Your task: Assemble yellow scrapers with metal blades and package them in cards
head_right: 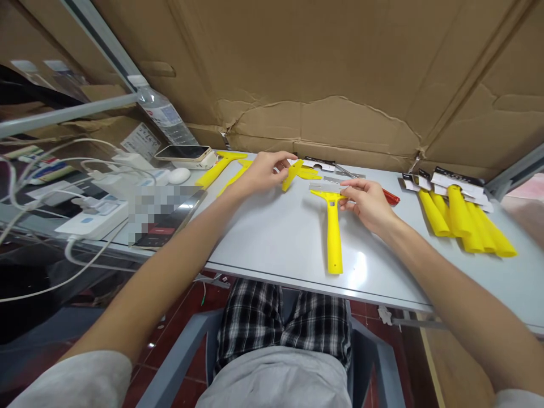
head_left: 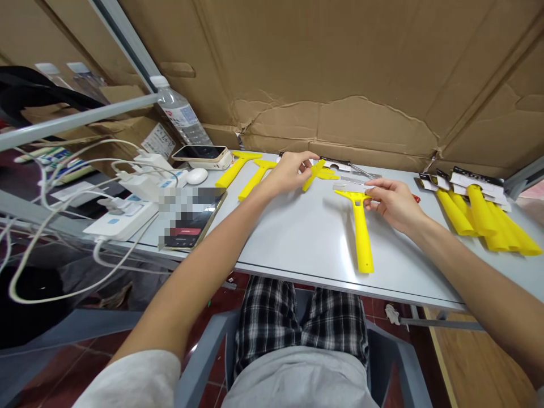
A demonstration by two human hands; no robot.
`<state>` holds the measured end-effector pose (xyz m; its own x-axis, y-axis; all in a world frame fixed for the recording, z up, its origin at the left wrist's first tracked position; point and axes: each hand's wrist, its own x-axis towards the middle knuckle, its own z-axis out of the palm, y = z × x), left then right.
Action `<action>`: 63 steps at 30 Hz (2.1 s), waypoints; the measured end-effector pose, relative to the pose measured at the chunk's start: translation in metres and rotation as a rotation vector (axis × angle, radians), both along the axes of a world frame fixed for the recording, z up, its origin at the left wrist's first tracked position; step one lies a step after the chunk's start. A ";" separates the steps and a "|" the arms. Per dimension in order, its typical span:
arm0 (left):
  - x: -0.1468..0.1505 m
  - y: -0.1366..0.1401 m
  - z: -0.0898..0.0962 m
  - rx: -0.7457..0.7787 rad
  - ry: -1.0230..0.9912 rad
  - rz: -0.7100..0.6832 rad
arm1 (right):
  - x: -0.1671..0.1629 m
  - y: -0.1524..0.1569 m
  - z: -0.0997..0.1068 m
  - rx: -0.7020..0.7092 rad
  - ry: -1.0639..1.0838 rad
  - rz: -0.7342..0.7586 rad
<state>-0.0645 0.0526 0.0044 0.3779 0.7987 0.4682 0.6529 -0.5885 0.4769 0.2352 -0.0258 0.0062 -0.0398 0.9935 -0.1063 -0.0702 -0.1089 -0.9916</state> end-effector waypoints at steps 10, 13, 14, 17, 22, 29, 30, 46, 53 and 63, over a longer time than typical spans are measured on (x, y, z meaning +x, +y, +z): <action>0.016 -0.015 0.005 -0.207 -0.425 -0.239 | 0.001 0.003 -0.006 0.002 0.005 0.032; 0.022 -0.019 0.007 -0.297 -0.498 -0.272 | 0.002 0.004 -0.008 0.006 0.010 0.041; 0.023 -0.019 0.007 -0.291 -0.488 -0.270 | 0.002 0.004 -0.008 0.004 0.011 0.041; 0.025 -0.018 0.008 -0.098 -0.351 -0.182 | 0.001 0.004 -0.007 -0.002 0.011 0.038; 0.029 -0.020 0.006 0.114 -0.251 -0.050 | 0.000 0.002 -0.005 -0.016 0.003 0.028; 0.034 -0.027 0.010 -0.231 -0.571 -0.127 | 0.000 0.003 -0.005 -0.015 0.001 0.018; 0.037 -0.028 0.009 -0.306 -0.612 -0.157 | 0.000 0.003 -0.005 -0.011 0.001 0.020; 0.064 -0.047 -0.013 -0.819 -0.766 -0.220 | 0.000 0.001 -0.005 0.037 -0.019 0.072; 0.064 -0.046 -0.010 -0.816 -0.762 -0.214 | 0.001 0.001 -0.004 0.030 -0.023 0.093; 0.061 -0.044 -0.012 -0.820 -0.756 -0.237 | 0.000 -0.001 -0.003 0.034 -0.027 0.107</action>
<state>-0.0036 0.0086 -0.0077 0.4032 0.9150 0.0096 -0.0509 0.0119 0.9986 0.2353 -0.0266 0.0033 -0.1437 0.9868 -0.0748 -0.0334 -0.0804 -0.9962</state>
